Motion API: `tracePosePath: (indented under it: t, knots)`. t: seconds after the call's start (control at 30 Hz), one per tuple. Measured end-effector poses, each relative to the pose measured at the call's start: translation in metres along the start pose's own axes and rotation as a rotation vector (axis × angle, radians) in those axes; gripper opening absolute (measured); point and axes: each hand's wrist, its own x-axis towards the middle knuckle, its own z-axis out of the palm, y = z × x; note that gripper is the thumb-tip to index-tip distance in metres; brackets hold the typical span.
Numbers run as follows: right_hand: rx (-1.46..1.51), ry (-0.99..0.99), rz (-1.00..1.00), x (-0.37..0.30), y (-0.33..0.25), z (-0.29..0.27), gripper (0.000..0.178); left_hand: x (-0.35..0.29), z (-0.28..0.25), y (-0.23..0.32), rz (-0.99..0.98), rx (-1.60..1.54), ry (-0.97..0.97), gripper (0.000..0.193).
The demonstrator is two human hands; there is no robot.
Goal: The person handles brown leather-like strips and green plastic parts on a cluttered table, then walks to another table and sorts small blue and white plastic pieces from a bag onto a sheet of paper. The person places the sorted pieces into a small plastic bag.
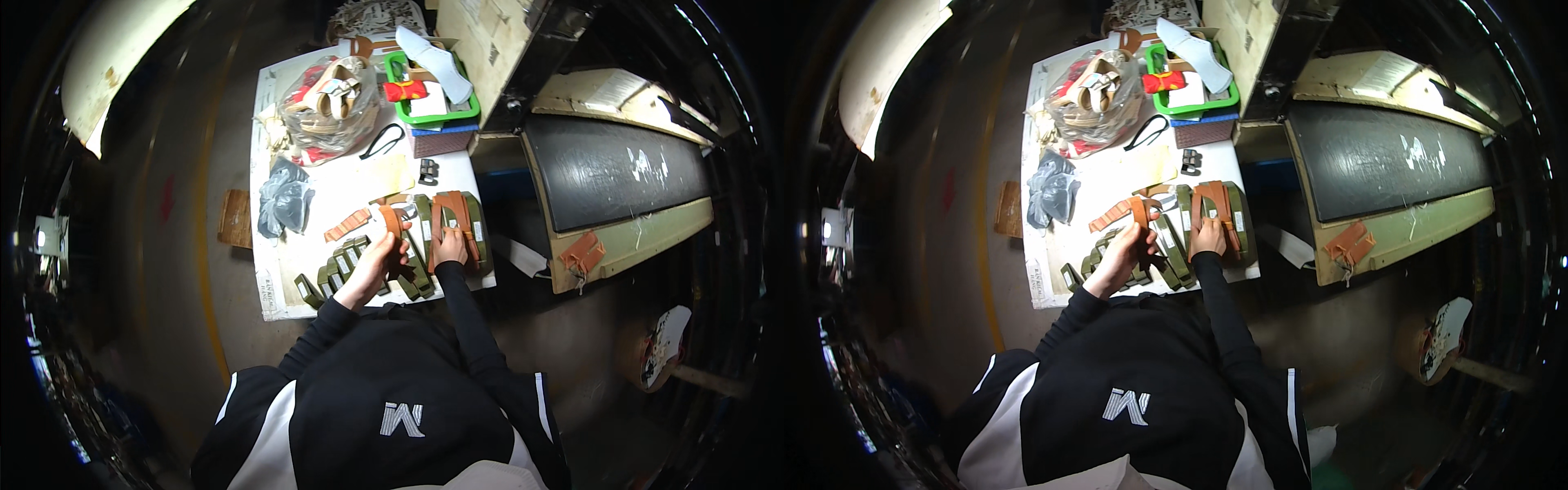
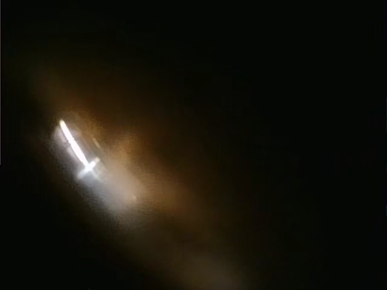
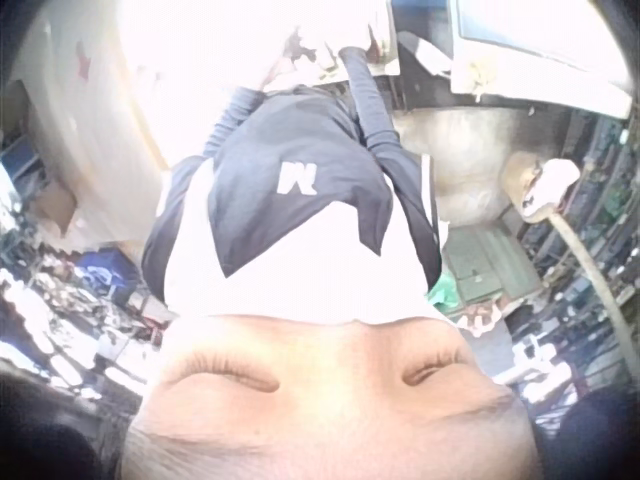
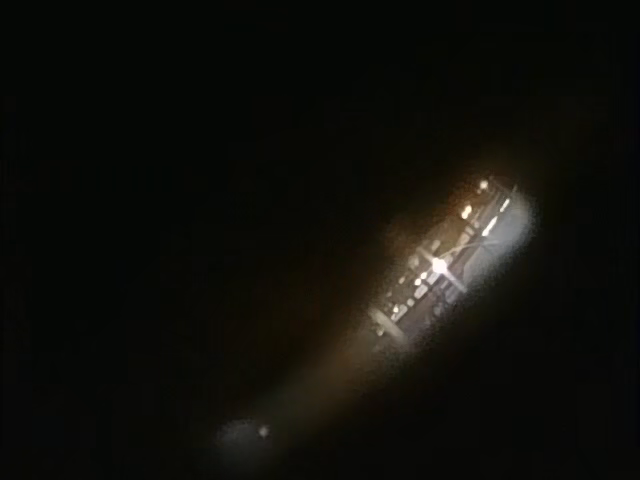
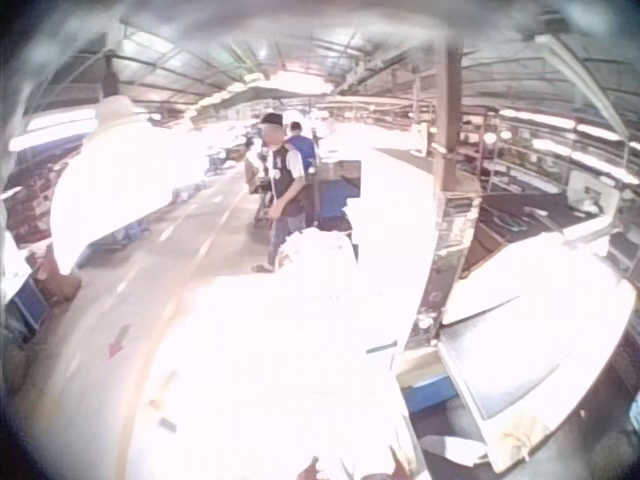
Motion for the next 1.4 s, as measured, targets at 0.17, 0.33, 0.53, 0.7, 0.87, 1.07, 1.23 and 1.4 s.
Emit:
tracePosePath:
  t: [0.17, 0.33, 0.53, 0.7, 0.87, 1.07, 1.23, 1.4]
  knots:
    - [0.032, -0.135, 0.092, 0.007, -0.009, 0.0, 0.016, -0.003, -0.013, 0.001, 0.012, -0.021, 0.02, 0.038]
    - [0.94, -0.234, 0.199, 0.01, 0.003, -0.009, 0.015, 0.007, -0.03, -0.008, -0.014, 0.034, 0.163, 0.033]
    - [1.388, -0.381, 0.217, -0.012, -0.069, -0.096, 0.017, 0.015, -0.037, -0.026, -0.061, 0.007, 0.242, 0.031]
    - [1.194, -0.355, 0.293, -0.017, -0.018, -0.066, 0.018, 0.015, -0.037, -0.033, -0.112, -0.047, 0.225, 0.034]
    - [1.329, -0.35, 0.287, -0.034, -0.052, -0.107, 0.016, 0.009, -0.029, -0.023, -0.124, -0.038, 0.177, 0.032]
    - [1.185, -0.305, 0.16, -0.051, -0.065, -0.076, 0.026, 0.012, -0.027, -0.043, -0.137, -0.048, 0.2, 0.033]
    - [0.853, -0.249, 0.048, -0.053, -0.078, -0.068, 0.024, 0.003, -0.035, -0.043, -0.045, -0.016, 0.111, 0.028]
    - [0.752, -0.215, -0.103, -0.041, -0.081, -0.062, 0.015, -0.008, -0.051, -0.029, -0.026, -0.111, 0.379, 0.024]
